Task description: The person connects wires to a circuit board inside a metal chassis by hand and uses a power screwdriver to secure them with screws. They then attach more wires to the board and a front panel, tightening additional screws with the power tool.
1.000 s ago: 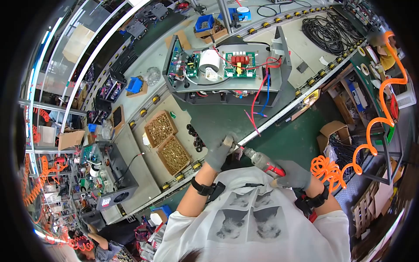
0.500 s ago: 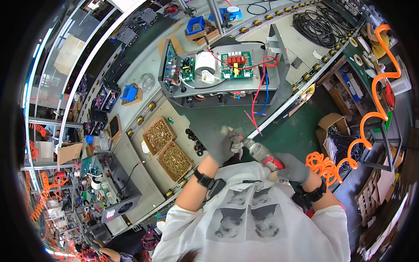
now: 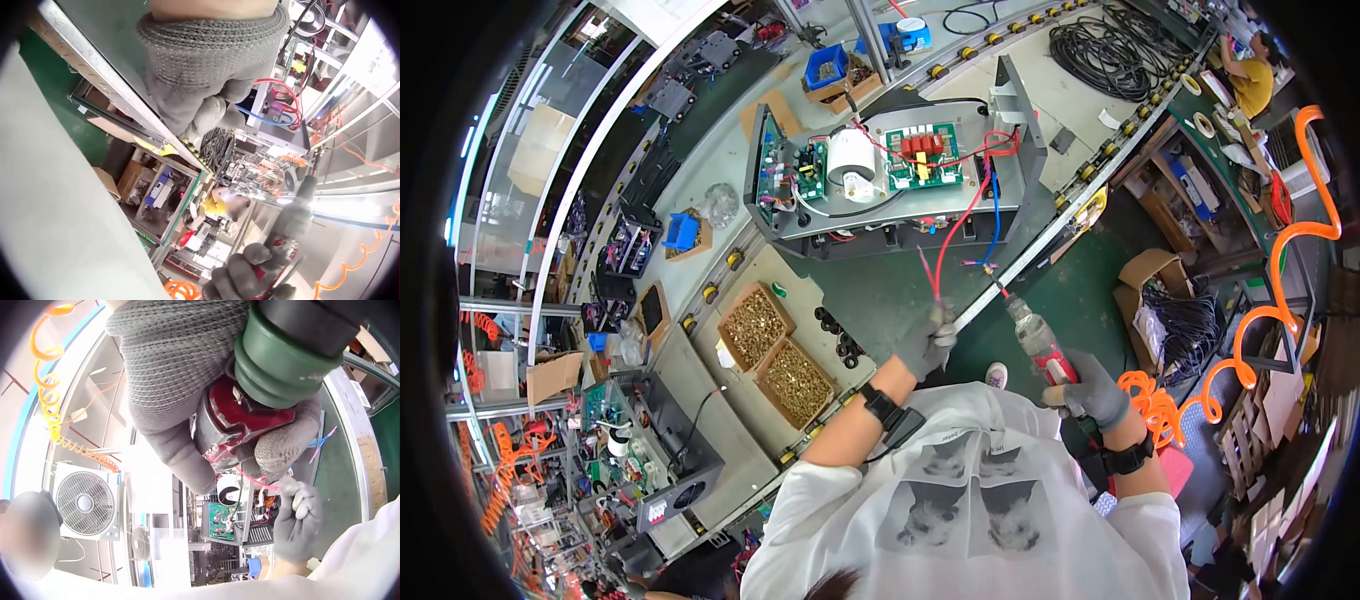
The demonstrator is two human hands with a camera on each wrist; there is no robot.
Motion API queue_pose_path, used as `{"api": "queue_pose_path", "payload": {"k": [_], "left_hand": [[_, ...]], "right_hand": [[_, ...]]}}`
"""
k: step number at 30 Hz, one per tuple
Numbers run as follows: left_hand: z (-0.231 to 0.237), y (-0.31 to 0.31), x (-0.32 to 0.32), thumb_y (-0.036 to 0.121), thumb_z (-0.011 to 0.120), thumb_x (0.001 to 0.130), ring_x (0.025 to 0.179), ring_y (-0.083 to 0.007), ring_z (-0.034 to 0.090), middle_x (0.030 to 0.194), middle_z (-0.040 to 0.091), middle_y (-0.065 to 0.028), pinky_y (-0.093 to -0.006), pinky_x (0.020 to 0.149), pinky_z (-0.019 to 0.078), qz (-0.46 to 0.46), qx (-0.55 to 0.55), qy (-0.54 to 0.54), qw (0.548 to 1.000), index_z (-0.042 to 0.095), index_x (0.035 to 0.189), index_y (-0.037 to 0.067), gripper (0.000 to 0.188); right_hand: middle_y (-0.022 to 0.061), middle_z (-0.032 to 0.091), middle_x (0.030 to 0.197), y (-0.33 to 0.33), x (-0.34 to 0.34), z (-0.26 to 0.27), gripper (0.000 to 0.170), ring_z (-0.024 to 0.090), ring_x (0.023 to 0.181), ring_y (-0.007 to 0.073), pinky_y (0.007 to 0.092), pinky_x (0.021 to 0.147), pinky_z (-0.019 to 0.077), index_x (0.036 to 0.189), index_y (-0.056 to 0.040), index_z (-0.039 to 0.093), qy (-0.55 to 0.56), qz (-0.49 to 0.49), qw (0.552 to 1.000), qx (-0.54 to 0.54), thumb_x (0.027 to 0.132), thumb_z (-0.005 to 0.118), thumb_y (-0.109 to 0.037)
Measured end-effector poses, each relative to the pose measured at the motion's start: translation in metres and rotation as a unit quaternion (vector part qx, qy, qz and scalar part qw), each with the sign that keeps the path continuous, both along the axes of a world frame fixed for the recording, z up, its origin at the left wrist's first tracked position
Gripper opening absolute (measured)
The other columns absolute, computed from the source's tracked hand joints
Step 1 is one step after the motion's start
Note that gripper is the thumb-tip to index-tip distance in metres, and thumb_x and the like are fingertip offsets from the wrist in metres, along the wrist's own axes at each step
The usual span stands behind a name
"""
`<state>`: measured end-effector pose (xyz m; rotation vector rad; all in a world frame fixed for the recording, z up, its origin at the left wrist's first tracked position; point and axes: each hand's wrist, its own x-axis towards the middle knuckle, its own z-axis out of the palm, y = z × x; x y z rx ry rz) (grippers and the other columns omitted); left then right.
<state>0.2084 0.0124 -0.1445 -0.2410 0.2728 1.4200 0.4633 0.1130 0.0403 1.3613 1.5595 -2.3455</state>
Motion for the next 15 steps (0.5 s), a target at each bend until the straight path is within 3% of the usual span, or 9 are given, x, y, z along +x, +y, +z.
{"api": "queue_pose_path", "payload": {"k": [2, 3, 5, 6, 8, 9, 11, 14, 15], "left_hand": [[0.005, -0.011, -0.024, 0.018, 0.055, 0.092, 0.051, -0.0042, 0.035, 0.08, 0.055, 0.0008, -0.0189, 0.047, 0.0293, 0.053, -0.074, 0.198, 0.976, 0.056, 0.107, 0.004, 0.02], [0.013, -0.013, -0.038, 0.018, 0.055, 0.092, 0.051, -0.0042, 0.035, 0.08, 0.055, 0.0008, -0.0189, 0.047, 0.0293, 0.055, -0.072, 0.201, 0.975, 0.056, 0.107, 0.004, 0.02], [0.039, -0.01, -0.065, 0.018, 0.06, 0.089, 0.051, -0.0043, 0.042, 0.075, 0.061, -0.0019, -0.0198, 0.049, 0.0351, 0.135, -0.15, 0.45, 0.87, 0.063, 0.095, 0.005, 0.015], [0.05, -0.006, -0.078, 0.018, 0.06, 0.089, 0.051, -0.0043, 0.042, 0.075, 0.061, -0.0019, -0.0198, 0.049, 0.0351, 0.137, -0.147, 0.453, 0.869, 0.063, 0.095, 0.005, 0.015], [0.072, 0.008, -0.103, 0.012, 0.062, 0.085, 0.054, -0.0051, 0.047, 0.075, 0.064, -0.0064, -0.0207, 0.051, 0.0383, 0.213, -0.149, 0.665, 0.7, 0.064, 0.091, 0.001, 0.012], [0.087, 0.015, -0.113, 0.012, 0.062, 0.085, 0.054, -0.0051, 0.047, 0.075, 0.064, -0.0064, -0.0207, 0.051, 0.0383, 0.218, -0.148, 0.666, 0.698, 0.064, 0.091, 0.001, 0.012], [0.117, 0.024, -0.132, 0.014, 0.065, 0.083, 0.067, -0.0098, 0.06, 0.076, 0.066, -0.0051, -0.0239, 0.066, 0.048, 0.19, -0.189, 0.78, 0.566, 0.065, 0.093, 0.0, 0.018], [0.132, 0.035, -0.141, 0.012, 0.062, 0.083, 0.068, -0.011, 0.06, 0.077, 0.066, -0.0053, -0.0235, 0.069, 0.0477, 0.246, -0.105, 0.778, 0.568, 0.065, 0.096, -0.001, 0.018], [0.137, 0.034, -0.14, 0.013, 0.06, 0.085, 0.071, -0.0111, 0.06, 0.078, 0.066, -0.006, -0.0244, 0.07, 0.0474, 0.238, -0.084, 0.764, 0.594, 0.065, 0.096, -0.001, 0.018]], "right_hand": [[0.0013, 0.053, 0.069, -0.002, -0.001, -0.01, 0.036, 0.051, 0.053, 0.0084, 0.0229, 0.047, 0.0407, 0.098, 0.0007, 0.057, -0.001, 0.026, 0.999, 0.022, 0.065, 0.068, -0.006], [0.0012, 0.053, 0.068, -0.001, -0.003, -0.012, 0.037, 0.051, 0.053, 0.0084, 0.0231, 0.047, 0.0406, 0.099, 0.0009, 0.056, -0.004, 0.051, 0.998, 0.043, 0.065, 0.069, -0.006], [0.001, 0.053, 0.068, -0.002, -0.015, -0.008, 0.038, 0.05, 0.053, 0.0082, 0.0233, 0.047, 0.0403, 0.1, 0.0007, 0.055, 0.003, 0.077, 0.996, 0.052, 0.066, 0.069, -0.006], [0.0007, 0.052, 0.068, -0.002, -0.022, -0.004, 0.04, 0.05, 0.053, 0.008, 0.0234, 0.047, 0.04, 0.102, 0.0006, 0.055, 0.008, 0.101, 0.993, 0.059, 0.066, 0.07, -0.006], [0.0008, 0.052, 0.068, -0.002, -0.036, 0.0, 0.042, 0.049, 0.053, 0.0079, 0.0237, 0.047, 0.0399, 0.105, -0.0007, 0.054, 0.002, 0.127, 0.99, 0.056, 0.067, 0.071, -0.006], [0.0009, 0.052, 0.069, -0.002, -0.043, -0.001, 0.041, 0.049, 0.053, 0.0078, 0.024, 0.047, 0.0402, 0.104, -0.0008, 0.054, 0.012, 0.125, 0.991, 0.044, 0.067, 0.071, -0.008], [0.001, 0.053, 0.069, -0.003, -0.063, -0.003, 0.041, 0.049, 0.053, 0.0078, 0.0243, 0.047, 0.0404, 0.103, -0.0009, 0.055, 0.027, 0.13, 0.99, 0.035, 0.067, 0.072, -0.009], [0.0014, 0.054, 0.071, -0.007, -0.097, 0.0, 0.041, 0.049, 0.054, 0.0076, 0.0242, 0.048, 0.0402, 0.102, -0.0007, 0.056, 0.056, 0.136, 0.984, 0.097, 0.067, 0.073, -0.012], [0.0015, 0.055, 0.072, -0.01, -0.108, 0.005, 0.04, 0.049, 0.055, 0.0074, 0.024, 0.049, 0.0399, 0.101, -0.0006, 0.056, 0.054, 0.121, 0.988, 0.079, 0.066, 0.073, -0.013]]}}
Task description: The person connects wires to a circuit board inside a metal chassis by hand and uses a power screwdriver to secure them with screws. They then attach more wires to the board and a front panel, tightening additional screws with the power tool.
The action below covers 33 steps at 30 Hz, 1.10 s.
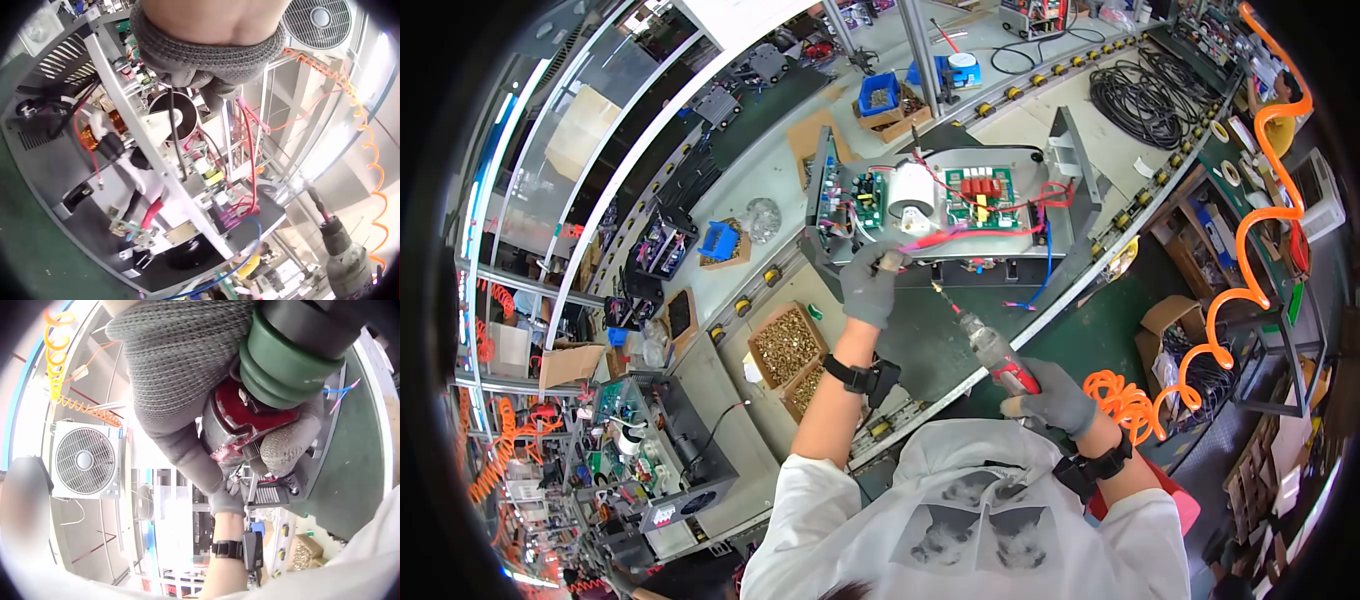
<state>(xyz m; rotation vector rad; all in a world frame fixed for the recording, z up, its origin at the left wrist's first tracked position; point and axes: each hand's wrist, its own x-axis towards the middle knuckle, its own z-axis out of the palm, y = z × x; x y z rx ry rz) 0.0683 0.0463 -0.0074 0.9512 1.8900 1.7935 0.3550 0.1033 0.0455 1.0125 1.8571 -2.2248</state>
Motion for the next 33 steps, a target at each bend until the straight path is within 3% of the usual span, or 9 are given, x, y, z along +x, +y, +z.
{"api": "queue_pose_path", "payload": {"k": [4, 7, 15, 17, 19, 22, 25, 29, 33], "left_hand": [[0.027, -0.016, 0.011, 0.013, 0.057, 0.086, 0.077, -0.0129, 0.06, 0.08, 0.065, -0.0067, -0.0262, 0.071, 0.0465, -0.051, -0.035, 0.074, 0.995, 0.065, 0.097, -0.002, 0.02], [0.028, -0.021, 0.013, 0.014, 0.056, 0.086, 0.076, -0.013, 0.06, 0.081, 0.066, -0.0069, -0.0268, 0.07, 0.0465, -0.093, -0.004, 0.041, 0.995, 0.066, 0.096, -0.001, 0.021], [0.018, -0.027, 0.012, 0.015, 0.058, 0.084, 0.075, -0.0165, 0.062, 0.081, 0.067, -0.0088, -0.0282, 0.069, 0.0472, -0.09, -0.009, 0.088, 0.992, 0.066, 0.098, 0.002, 0.02], [0.018, -0.03, 0.014, 0.014, 0.059, 0.083, 0.074, -0.0187, 0.062, 0.08, 0.066, -0.0096, -0.0292, 0.069, 0.0473, -0.085, -0.005, 0.109, 0.99, 0.066, 0.098, 0.002, 0.02], [0.02, -0.036, 0.016, 0.012, 0.059, 0.082, 0.072, -0.0255, 0.06, 0.077, 0.063, -0.0105, -0.0325, 0.067, 0.0471, -0.061, 0.005, 0.285, 0.957, 0.067, 0.097, 0.003, 0.019], [0.011, -0.043, 0.023, 0.004, 0.058, 0.079, 0.07, -0.0311, 0.057, 0.078, 0.06, -0.0124, -0.0386, 0.063, 0.0459, -0.061, 0.029, 0.355, 0.932, 0.065, 0.102, 0.005, 0.025], [-0.009, -0.05, 0.028, 0.002, 0.056, 0.078, 0.076, -0.0304, 0.059, 0.085, 0.062, -0.0132, -0.0372, 0.065, 0.0468, -0.063, 0.013, 0.409, 0.91, 0.064, 0.105, 0.005, 0.028], [-0.024, -0.052, 0.033, 0.007, 0.052, 0.086, 0.076, -0.0311, 0.058, 0.088, 0.062, -0.0148, -0.0376, 0.071, 0.0471, -0.07, -0.004, 0.338, 0.939, 0.062, 0.11, 0.003, 0.027], [-0.027, -0.033, 0.012, 0.009, 0.047, 0.09, 0.091, -0.0324, 0.06, 0.098, 0.063, -0.0176, -0.0373, 0.081, 0.0469, -0.082, -0.019, 0.283, 0.955, 0.06, 0.114, 0.002, 0.028]], "right_hand": [[0.0011, 0.054, 0.072, -0.007, -0.025, 0.01, 0.036, 0.049, 0.055, 0.0073, 0.0232, 0.048, 0.0387, 0.097, -0.0009, 0.055, 0.0, -0.02, 0.999, -0.049, 0.067, 0.072, -0.013], [0.0008, 0.053, 0.071, -0.016, -0.033, 0.018, 0.035, 0.049, 0.054, 0.0072, 0.023, 0.047, 0.0382, 0.095, -0.0012, 0.054, -0.001, -0.027, 0.998, -0.062, 0.067, 0.072, -0.013], [0.0017, 0.054, 0.073, -0.029, -0.032, 0.02, 0.035, 0.052, 0.054, 0.0077, 0.0224, 0.047, 0.0405, 0.098, -0.0003, 0.054, -0.033, -0.035, 0.997, -0.067, 0.069, 0.071, -0.012], [0.0023, 0.054, 0.071, -0.036, -0.03, 0.018, 0.041, 0.05, 0.054, 0.0083, 0.0218, 0.047, 0.0395, 0.105, 0.0005, 0.055, -0.03, -0.061, 0.992, -0.104, 0.066, 0.065, -0.007], [0.0038, 0.056, 0.073, -0.039, -0.027, 0.017, 0.041, 0.052, 0.055, 0.0099, 0.0228, 0.049, 0.0415, 0.106, 0.0007, 0.055, -0.029, -0.059, 0.989, -0.135, 0.067, 0.064, -0.009], [0.0061, 0.058, 0.076, -0.047, -0.019, 0.005, 0.042, 0.055, 0.056, 0.0126, 0.0244, 0.051, 0.0442, 0.107, 0.0012, 0.056, -0.011, -0.07, 0.977, -0.202, 0.068, 0.063, -0.012], [0.006, 0.057, 0.076, -0.051, -0.017, 0.002, 0.039, 0.057, 0.059, 0.013, 0.0241, 0.051, 0.0441, 0.106, 0.0016, 0.056, 0.008, -0.082, 0.969, -0.232, 0.072, 0.063, -0.016], [0.0053, 0.057, 0.075, -0.051, -0.022, -0.01, 0.037, 0.057, 0.06, 0.0122, 0.0238, 0.049, 0.0432, 0.105, 0.001, 0.056, 0.008, -0.08, 0.972, -0.219, 0.075, 0.063, -0.019], [0.0054, 0.057, 0.074, -0.035, -0.047, -0.029, 0.037, 0.057, 0.059, 0.0115, 0.0238, 0.048, 0.0437, 0.105, -0.0002, 0.056, -0.008, -0.055, 0.979, -0.196, 0.075, 0.065, -0.021]]}}
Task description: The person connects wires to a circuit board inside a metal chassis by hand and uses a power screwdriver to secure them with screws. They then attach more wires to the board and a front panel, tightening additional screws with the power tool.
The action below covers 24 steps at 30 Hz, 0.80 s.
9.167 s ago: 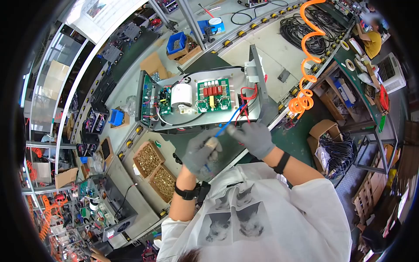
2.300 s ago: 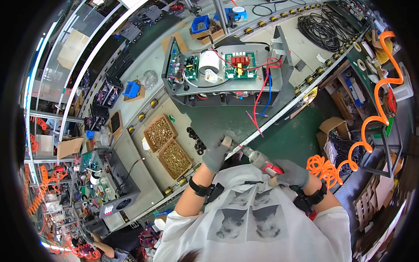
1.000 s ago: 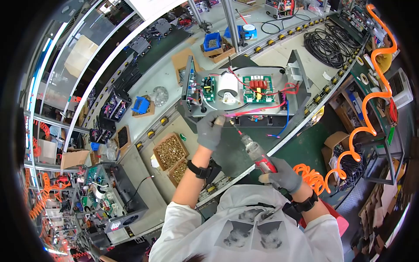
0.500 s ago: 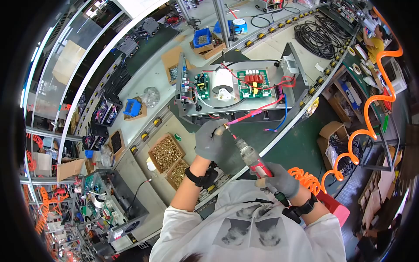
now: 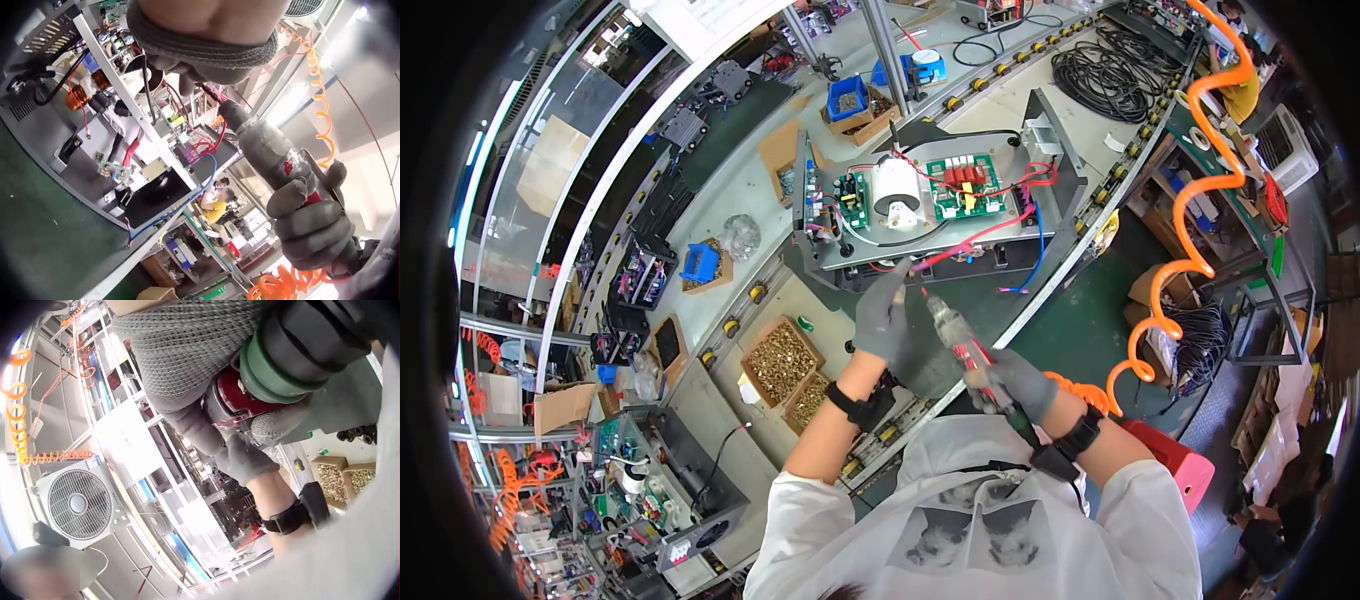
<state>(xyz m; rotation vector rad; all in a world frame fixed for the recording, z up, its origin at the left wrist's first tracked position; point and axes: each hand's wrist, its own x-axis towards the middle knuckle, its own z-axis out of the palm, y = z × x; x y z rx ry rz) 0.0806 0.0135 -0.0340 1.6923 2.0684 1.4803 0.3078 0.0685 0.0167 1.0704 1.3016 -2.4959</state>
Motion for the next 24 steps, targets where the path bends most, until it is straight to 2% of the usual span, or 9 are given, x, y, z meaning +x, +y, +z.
{"api": "queue_pose_path", "payload": {"k": [5, 8, 14, 15, 16, 18, 20, 23, 24], "left_hand": [[0.006, 0.047, -0.042, 0.003, 0.044, 0.085, 0.099, -0.0366, 0.057, 0.105, 0.061, -0.0194, -0.0403, 0.088, 0.0446, 0.025, 0.001, -0.037, 0.999, 0.057, 0.117, 0.009, 0.035], [0.006, 0.065, -0.058, 0.013, 0.043, 0.092, 0.097, -0.0322, 0.06, 0.106, 0.062, -0.0175, -0.0358, 0.084, 0.0471, 0.03, -0.023, 0.01, 0.999, 0.058, 0.115, 0.007, 0.028], [0.021, 0.069, -0.054, 0.019, 0.047, 0.091, 0.088, -0.0387, 0.061, 0.098, 0.063, -0.0198, -0.044, 0.078, 0.0476, 0.11, -0.142, -0.079, 0.98, 0.053, 0.115, 0.014, 0.025], [0.024, 0.067, -0.057, 0.011, 0.058, 0.082, 0.089, -0.0375, 0.061, 0.096, 0.063, -0.0174, -0.0437, 0.077, 0.048, 0.115, -0.159, -0.067, 0.978, 0.051, 0.114, 0.011, 0.033], [0.022, 0.067, -0.062, 0.011, 0.058, 0.082, 0.089, -0.0375, 0.061, 0.096, 0.063, -0.0174, -0.0437, 0.077, 0.048, 0.114, -0.162, -0.066, 0.978, 0.051, 0.114, 0.011, 0.033], [0.024, 0.07, -0.072, 0.02, 0.06, 0.082, 0.088, -0.0377, 0.061, 0.093, 0.064, -0.017, -0.0448, 0.076, 0.0478, 0.125, -0.135, 0.01, 0.983, 0.052, 0.115, 0.012, 0.035], [0.034, 0.074, -0.079, 0.028, 0.063, 0.08, 0.088, -0.0364, 0.061, 0.092, 0.065, -0.0156, -0.044, 0.077, 0.0478, 0.134, -0.16, 0.001, 0.978, 0.052, 0.118, 0.011, 0.043], [0.064, 0.087, -0.086, 0.037, 0.073, 0.07, 0.082, -0.0301, 0.063, 0.084, 0.064, -0.0154, -0.0365, 0.075, 0.049, 0.102, -0.31, 0.045, 0.944, 0.046, 0.126, 0.005, 0.069], [0.07, 0.092, -0.089, 0.037, 0.073, 0.07, 0.082, -0.0301, 0.063, 0.084, 0.064, -0.0154, -0.0365, 0.075, 0.049, 0.101, -0.311, 0.045, 0.944, 0.046, 0.126, 0.005, 0.069]], "right_hand": [[0.0054, 0.056, 0.074, 0.016, -0.052, -0.013, 0.036, 0.053, 0.053, 0.0117, 0.0229, 0.046, 0.0447, 0.105, -0.0025, 0.057, 0.083, -0.069, 0.994, 0.026, 0.079, 0.066, -0.026], [0.005, 0.055, 0.074, 0.02, -0.074, -0.027, 0.038, 0.053, 0.052, 0.0118, 0.0226, 0.046, 0.045, 0.106, -0.0028, 0.058, 0.136, -0.105, 0.984, -0.048, 0.079, 0.066, -0.028], [0.0052, 0.055, 0.071, 0.015, -0.092, -0.052, 0.038, 0.056, 0.054, 0.0121, 0.0228, 0.045, 0.0461, 0.105, -0.0042, 0.059, 0.131, -0.129, 0.982, -0.047, 0.078, 0.067, -0.03], [0.005, 0.055, 0.071, 0.014, -0.094, -0.055, 0.038, 0.056, 0.055, 0.0121, 0.0228, 0.046, 0.0463, 0.105, -0.0044, 0.058, 0.141, -0.144, 0.978, -0.049, 0.078, 0.066, -0.03], [0.0048, 0.055, 0.072, 0.012, -0.094, -0.057, 0.037, 0.056, 0.056, 0.012, 0.0228, 0.046, 0.0465, 0.105, -0.0045, 0.058, 0.151, -0.158, 0.974, -0.052, 0.078, 0.066, -0.029], [0.0043, 0.055, 0.073, 0.012, -0.095, -0.057, 0.037, 0.056, 0.057, 0.0118, 0.0227, 0.046, 0.0465, 0.106, -0.0045, 0.057, 0.152, -0.164, 0.973, -0.052, 0.078, 0.066, -0.028], [0.0037, 0.054, 0.073, 0.013, -0.096, -0.057, 0.037, 0.056, 0.059, 0.0115, 0.0226, 0.046, 0.0464, 0.106, -0.0046, 0.057, 0.153, -0.171, 0.972, -0.051, 0.078, 0.065, -0.027], [0.0024, 0.054, 0.075, 0.013, -0.097, -0.059, 0.037, 0.055, 0.061, 0.0109, 0.0227, 0.047, 0.0462, 0.106, -0.0041, 0.057, 0.139, -0.167, 0.975, -0.04, 0.078, 0.065, -0.027], [0.0022, 0.053, 0.075, 0.013, -0.097, -0.059, 0.037, 0.055, 0.061, 0.0106, 0.0228, 0.047, 0.0464, 0.107, -0.0042, 0.056, 0.139, -0.167, 0.975, -0.043, 0.078, 0.065, -0.026]]}}
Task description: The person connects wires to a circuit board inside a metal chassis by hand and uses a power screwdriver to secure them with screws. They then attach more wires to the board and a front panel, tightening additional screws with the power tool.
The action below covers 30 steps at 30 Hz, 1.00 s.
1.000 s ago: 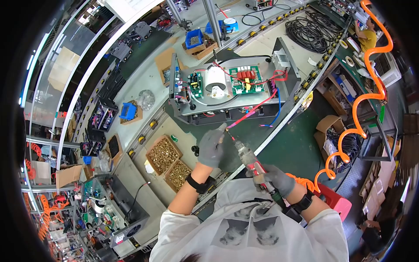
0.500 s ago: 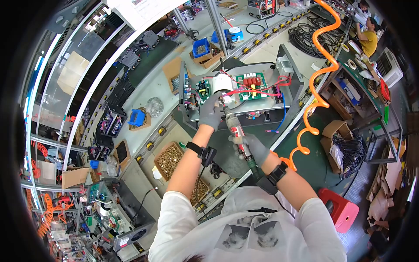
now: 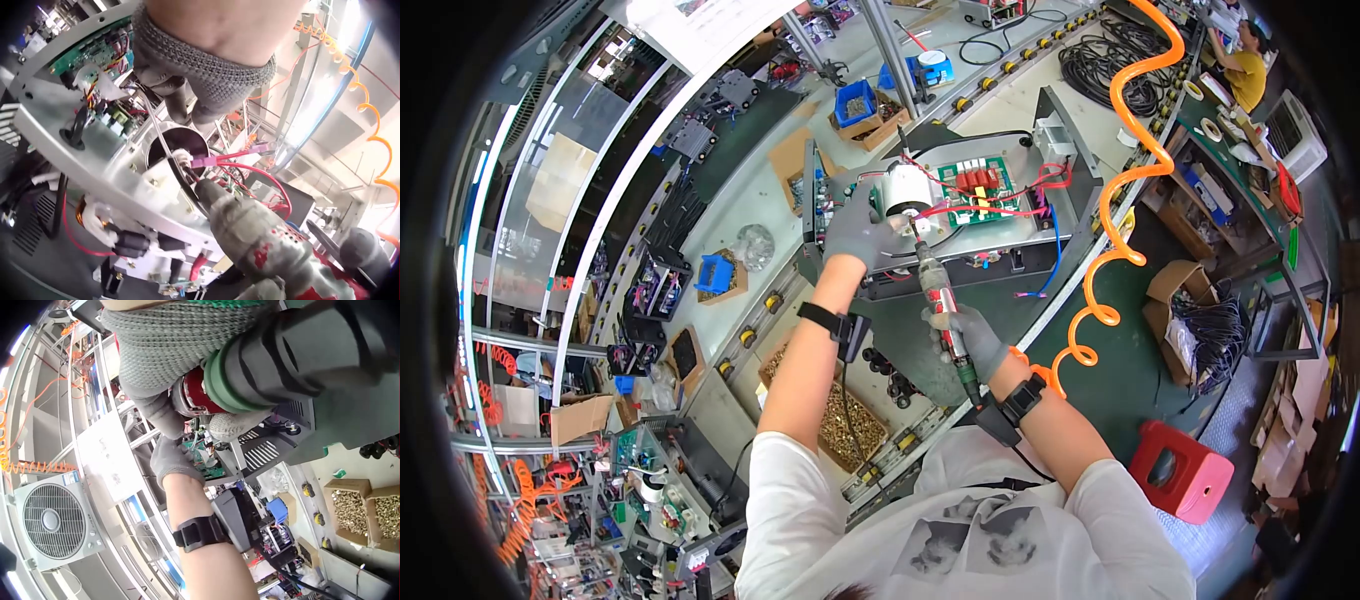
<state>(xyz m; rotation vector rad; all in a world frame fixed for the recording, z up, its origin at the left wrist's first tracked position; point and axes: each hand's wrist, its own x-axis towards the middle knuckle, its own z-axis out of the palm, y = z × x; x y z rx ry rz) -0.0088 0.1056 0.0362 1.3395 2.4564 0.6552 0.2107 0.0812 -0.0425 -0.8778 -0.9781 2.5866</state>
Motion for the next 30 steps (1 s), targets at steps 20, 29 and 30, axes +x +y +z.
{"api": "queue_pose_path", "payload": {"k": [20, 29, 30], "left_hand": [[0.041, 0.061, -0.001, 0.073, 0.067, 0.049, 0.097, -0.0272, 0.063, 0.111, 0.063, -0.0115, -0.0391, 0.079, 0.0485, -0.163, -0.255, 0.181, 0.936, 0.056, 0.118, 0.008, 0.095], [0.034, 0.061, -0.008, 0.072, 0.068, 0.051, 0.097, -0.026, 0.062, 0.107, 0.063, -0.0118, -0.0374, 0.081, 0.0472, -0.192, -0.244, 0.168, 0.936, 0.058, 0.114, 0.006, 0.092], [0.02, 0.064, -0.014, 0.072, 0.067, 0.051, 0.097, -0.0257, 0.061, 0.107, 0.063, -0.0118, -0.0366, 0.081, 0.0471, -0.19, -0.223, 0.185, 0.938, 0.058, 0.113, 0.007, 0.091]], "right_hand": [[0.0042, 0.052, 0.067, -0.02, -0.032, 0.023, 0.038, 0.054, 0.054, 0.015, 0.0254, 0.042, 0.045, 0.104, -0.0068, 0.053, 0.014, -0.067, 0.988, -0.139, 0.08, 0.065, -0.034], [0.004, 0.051, 0.063, -0.022, -0.044, 0.022, 0.029, 0.049, 0.045, 0.0147, 0.0261, 0.036, 0.04, 0.103, -0.0078, 0.048, -0.019, -0.082, 0.987, -0.136, 0.085, 0.061, -0.026], [0.0044, 0.051, 0.064, -0.022, -0.045, 0.02, 0.03, 0.051, 0.046, 0.0158, 0.0266, 0.036, 0.0407, 0.101, -0.0093, 0.046, -0.022, -0.086, 0.986, -0.138, 0.083, 0.064, -0.025]]}}
